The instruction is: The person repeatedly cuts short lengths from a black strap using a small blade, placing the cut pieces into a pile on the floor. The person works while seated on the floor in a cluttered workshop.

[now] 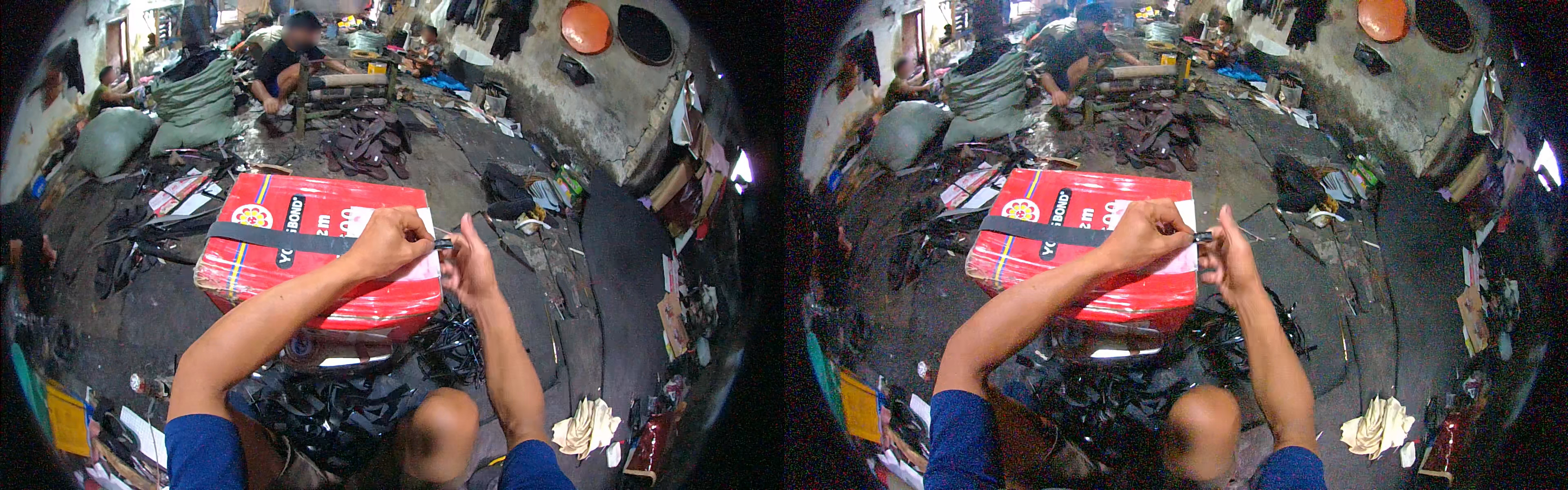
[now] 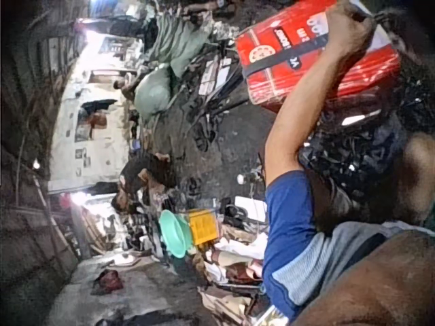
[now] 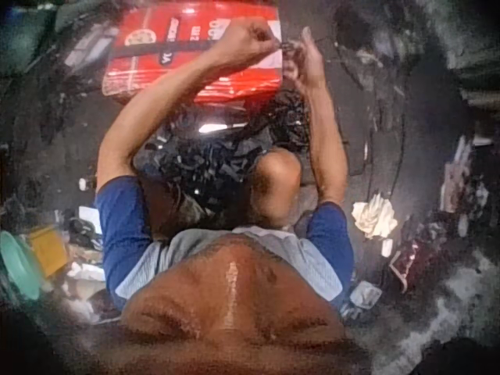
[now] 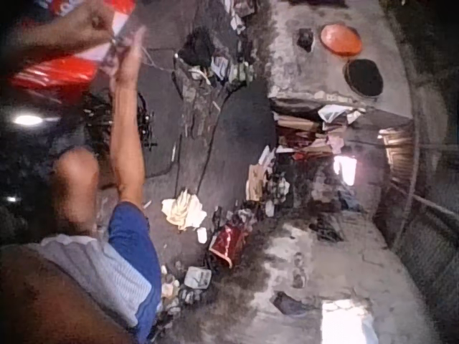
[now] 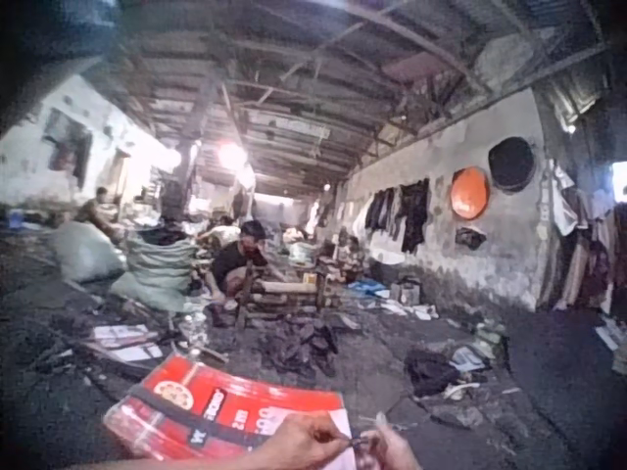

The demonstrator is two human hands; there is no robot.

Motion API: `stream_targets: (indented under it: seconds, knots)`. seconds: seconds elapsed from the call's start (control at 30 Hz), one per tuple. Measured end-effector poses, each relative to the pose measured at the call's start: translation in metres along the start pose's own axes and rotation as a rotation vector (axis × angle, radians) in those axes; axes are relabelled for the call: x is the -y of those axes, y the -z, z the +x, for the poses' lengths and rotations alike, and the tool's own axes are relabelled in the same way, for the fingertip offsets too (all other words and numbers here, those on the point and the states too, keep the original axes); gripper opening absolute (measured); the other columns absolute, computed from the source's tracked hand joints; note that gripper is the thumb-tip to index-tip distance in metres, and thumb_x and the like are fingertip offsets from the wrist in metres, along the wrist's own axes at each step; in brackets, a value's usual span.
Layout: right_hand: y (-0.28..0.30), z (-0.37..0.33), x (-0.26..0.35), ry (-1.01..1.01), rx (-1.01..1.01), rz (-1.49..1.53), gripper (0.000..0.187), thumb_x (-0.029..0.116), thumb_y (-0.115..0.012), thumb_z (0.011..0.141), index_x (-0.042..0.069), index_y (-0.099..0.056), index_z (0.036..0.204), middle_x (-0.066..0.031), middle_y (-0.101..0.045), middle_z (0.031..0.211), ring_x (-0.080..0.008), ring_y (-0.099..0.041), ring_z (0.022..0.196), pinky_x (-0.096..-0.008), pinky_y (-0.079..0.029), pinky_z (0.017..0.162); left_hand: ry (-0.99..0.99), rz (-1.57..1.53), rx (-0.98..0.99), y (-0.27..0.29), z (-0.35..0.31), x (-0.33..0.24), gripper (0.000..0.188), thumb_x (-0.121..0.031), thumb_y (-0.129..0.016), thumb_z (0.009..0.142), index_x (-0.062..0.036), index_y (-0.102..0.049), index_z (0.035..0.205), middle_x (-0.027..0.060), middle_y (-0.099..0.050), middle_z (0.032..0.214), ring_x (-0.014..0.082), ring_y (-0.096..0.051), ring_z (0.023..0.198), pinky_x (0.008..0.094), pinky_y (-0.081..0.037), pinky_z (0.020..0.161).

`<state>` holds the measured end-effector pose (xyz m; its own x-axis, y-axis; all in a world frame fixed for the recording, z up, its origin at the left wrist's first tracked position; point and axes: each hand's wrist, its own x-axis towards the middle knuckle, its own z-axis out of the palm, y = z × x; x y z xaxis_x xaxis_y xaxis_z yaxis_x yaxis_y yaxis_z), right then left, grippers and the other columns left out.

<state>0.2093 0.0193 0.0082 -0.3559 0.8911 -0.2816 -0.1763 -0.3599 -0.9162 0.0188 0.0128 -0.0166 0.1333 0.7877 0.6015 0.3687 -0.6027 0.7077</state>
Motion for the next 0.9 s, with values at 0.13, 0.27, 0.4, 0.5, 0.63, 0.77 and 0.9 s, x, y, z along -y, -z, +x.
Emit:
stream_targets:
  seconds: [0.13, 0.27, 0.4, 0.5, 0.63, 0.77, 0.9]
  knots:
    - [-0.004, 0.047, 0.019, 0.528, -0.294, -1.012, 0.047, 0.047, -0.063, 0.098, 0.001, -0.061, 0.088, -0.0185, -0.069, 0.082, -0.0325, -0.068, 0.075, -0.0464, -0.053, 0.068, 0.003, 0.011, 0.000, -0.007, 0.002, 0.003, 0.010, -0.009, -0.078, 0.078, 0.0001, -0.077, 0.083, 0.0098, -0.071, 0.078, 0.0170, -0.067, 0.070, 0.0325, -0.053, 0.067]
    - [0.002, 0.062, -0.001, 0.736, -0.360, -1.084, 0.035, 0.029, -0.060, 0.099, -0.004, -0.063, 0.088, -0.0270, -0.068, 0.087, -0.0443, -0.067, 0.083, -0.0497, -0.051, 0.078, 0.074, -0.024, 0.013, -0.003, 0.000, -0.001, 0.011, -0.010, -0.078, 0.078, 0.0005, -0.077, 0.082, 0.0094, -0.071, 0.077, 0.0163, -0.067, 0.072, 0.0326, -0.053, 0.067]
    - [0.025, 0.083, -0.049, 0.629, -0.402, -0.773, 0.027, 0.021, -0.062, 0.099, -0.005, -0.066, 0.091, -0.0225, -0.070, 0.083, -0.0313, -0.067, 0.077, -0.0439, -0.051, 0.073, 0.071, -0.032, 0.021, 0.000, -0.003, 0.001, 0.011, -0.010, -0.078, 0.079, 0.0004, -0.077, 0.082, 0.0087, -0.072, 0.079, 0.0152, -0.068, 0.073, 0.0316, -0.053, 0.068]
    - [0.045, 0.100, -0.093, 0.634, -0.416, -0.617, 0.026, 0.021, -0.065, 0.099, -0.004, -0.067, 0.092, -0.0193, -0.070, 0.082, -0.0254, -0.066, 0.076, -0.0418, -0.050, 0.073, 0.105, -0.011, 0.060, 0.004, -0.001, 0.000, 0.011, -0.010, -0.077, 0.079, 0.0000, -0.078, 0.083, 0.0082, -0.073, 0.080, 0.0142, -0.067, 0.073, 0.0300, -0.053, 0.069]
    - [0.089, 0.112, -0.169, 0.552, -0.505, -0.646, 0.028, 0.022, -0.066, 0.098, -0.005, -0.066, 0.091, -0.0192, -0.070, 0.083, -0.0251, -0.066, 0.077, -0.0417, -0.051, 0.074, 0.116, -0.026, 0.063, 0.002, 0.001, -0.001, 0.010, -0.010, -0.077, 0.080, 0.0004, -0.077, 0.083, 0.0066, -0.072, 0.080, 0.0127, -0.066, 0.075, 0.0301, -0.053, 0.069]
    - [0.102, 0.111, -0.226, 0.599, -0.501, -0.539, 0.030, 0.023, -0.068, 0.096, -0.006, -0.066, 0.088, -0.0193, -0.070, 0.083, -0.0282, -0.067, 0.078, -0.0427, -0.051, 0.076, 0.120, -0.070, 0.049, 0.000, -0.006, 0.004, 0.009, -0.009, -0.078, 0.081, -0.0005, -0.077, 0.084, 0.0062, -0.072, 0.082, 0.0124, -0.066, 0.075, 0.0297, -0.053, 0.069]
    - [0.152, 0.131, -0.301, 0.596, -0.565, -0.626, 0.027, 0.021, -0.069, 0.095, -0.005, -0.065, 0.087, -0.0199, -0.070, 0.084, -0.0330, -0.067, 0.079, -0.0428, -0.051, 0.078, 0.087, -0.067, 0.061, -0.002, 0.003, 0.004, 0.007, -0.008, -0.078, 0.081, -0.0008, -0.077, 0.084, 0.0057, -0.072, 0.083, 0.0122, -0.066, 0.075, 0.0292, -0.053, 0.069]
